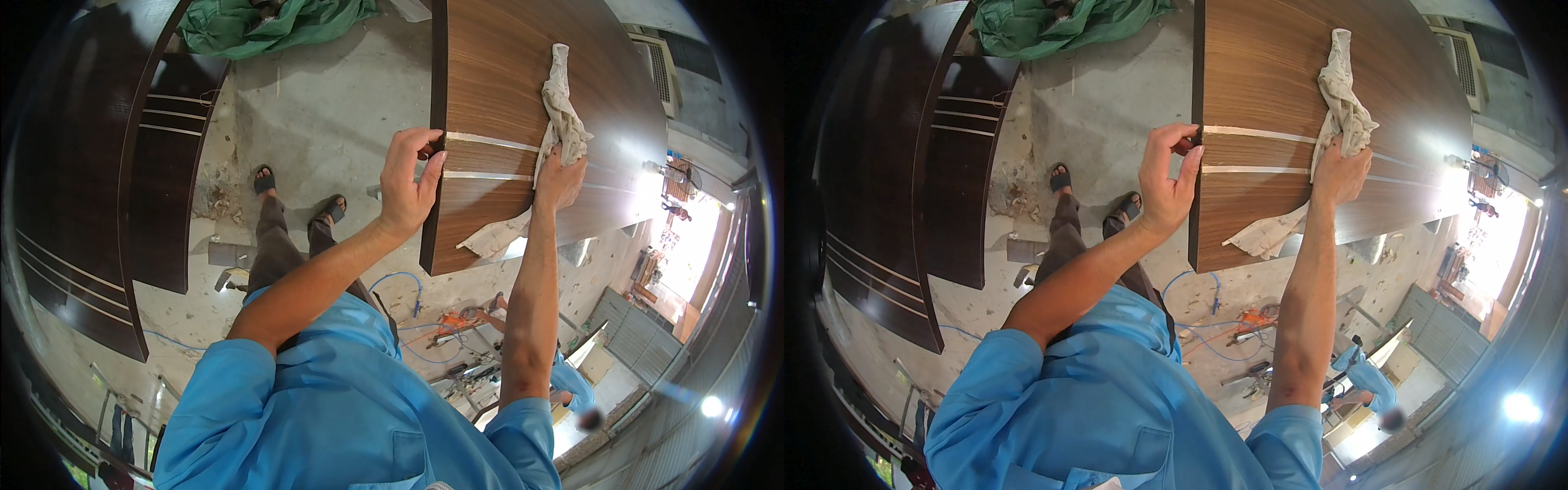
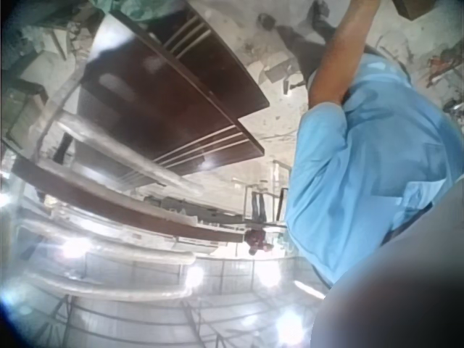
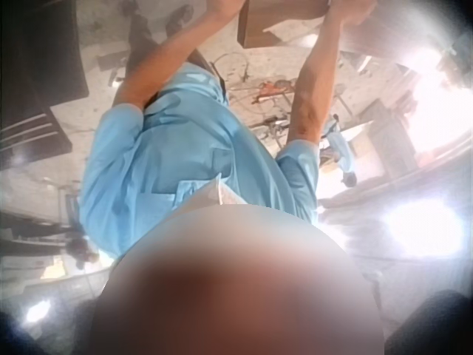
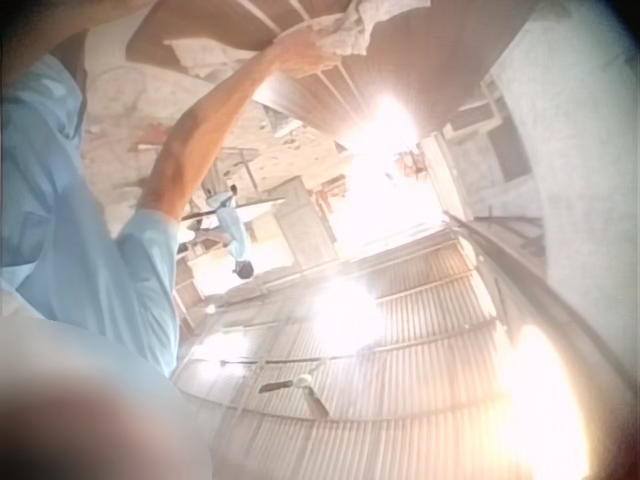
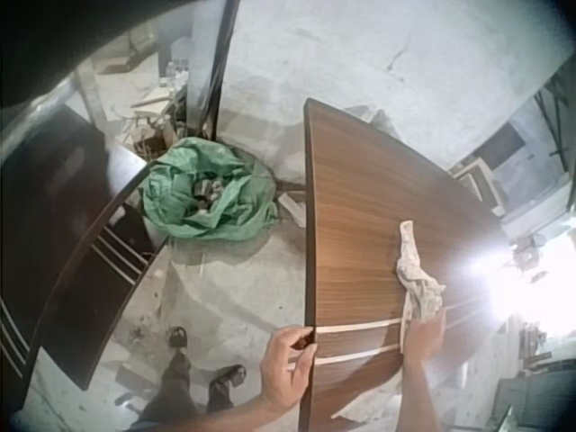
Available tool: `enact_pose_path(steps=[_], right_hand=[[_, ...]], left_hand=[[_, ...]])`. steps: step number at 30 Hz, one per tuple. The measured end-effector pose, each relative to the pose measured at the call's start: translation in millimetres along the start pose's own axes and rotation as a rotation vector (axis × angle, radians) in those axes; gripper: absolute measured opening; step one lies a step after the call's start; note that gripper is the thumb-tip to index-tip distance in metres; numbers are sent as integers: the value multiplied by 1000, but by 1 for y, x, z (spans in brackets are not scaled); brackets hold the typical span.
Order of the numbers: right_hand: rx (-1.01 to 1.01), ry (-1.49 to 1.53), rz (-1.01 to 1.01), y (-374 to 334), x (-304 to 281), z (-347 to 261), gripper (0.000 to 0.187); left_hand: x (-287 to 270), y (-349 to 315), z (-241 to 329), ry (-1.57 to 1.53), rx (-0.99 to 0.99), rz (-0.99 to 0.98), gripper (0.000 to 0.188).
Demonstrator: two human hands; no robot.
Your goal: The person aligns and presses thin white wood veneer strips into grooves on a large wooden tabletop, then uses a rubber mallet and a small wooden block to tap the strips flush. The person wipes the surface with a cloth and continues adjusting the veneer strips along the tabletop.
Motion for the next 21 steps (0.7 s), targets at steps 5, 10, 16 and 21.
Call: enact_pose_path(steps=[5, 10, 16, 21], right_hand=[[0, -25, -8, 11, 23, 25, 52], [-480, 52, 223, -5, 13, 16, 52], [-684, 331, -356, -135, -65, -69, 49], [-595, 187, -419, -125, -62, -120, 51]], left_hand=[[0, 1, -1, 72, 113, -22, 15], [-3, 3, 1, 8, -22, -65, 15], [-35, 1, -5, -90, -184, -283, 24], [-51, -9, -25, -137, -470, -124, 25]])
Point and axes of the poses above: each hand's wrist, its own y-axis towards the middle knuckle, its own x-axis out of the palm, z = x × y, the point moved 3 cm from there along y, towards the middle knuckle, and after that the axes turned 3 degrees about x, right-handed, at the moved point
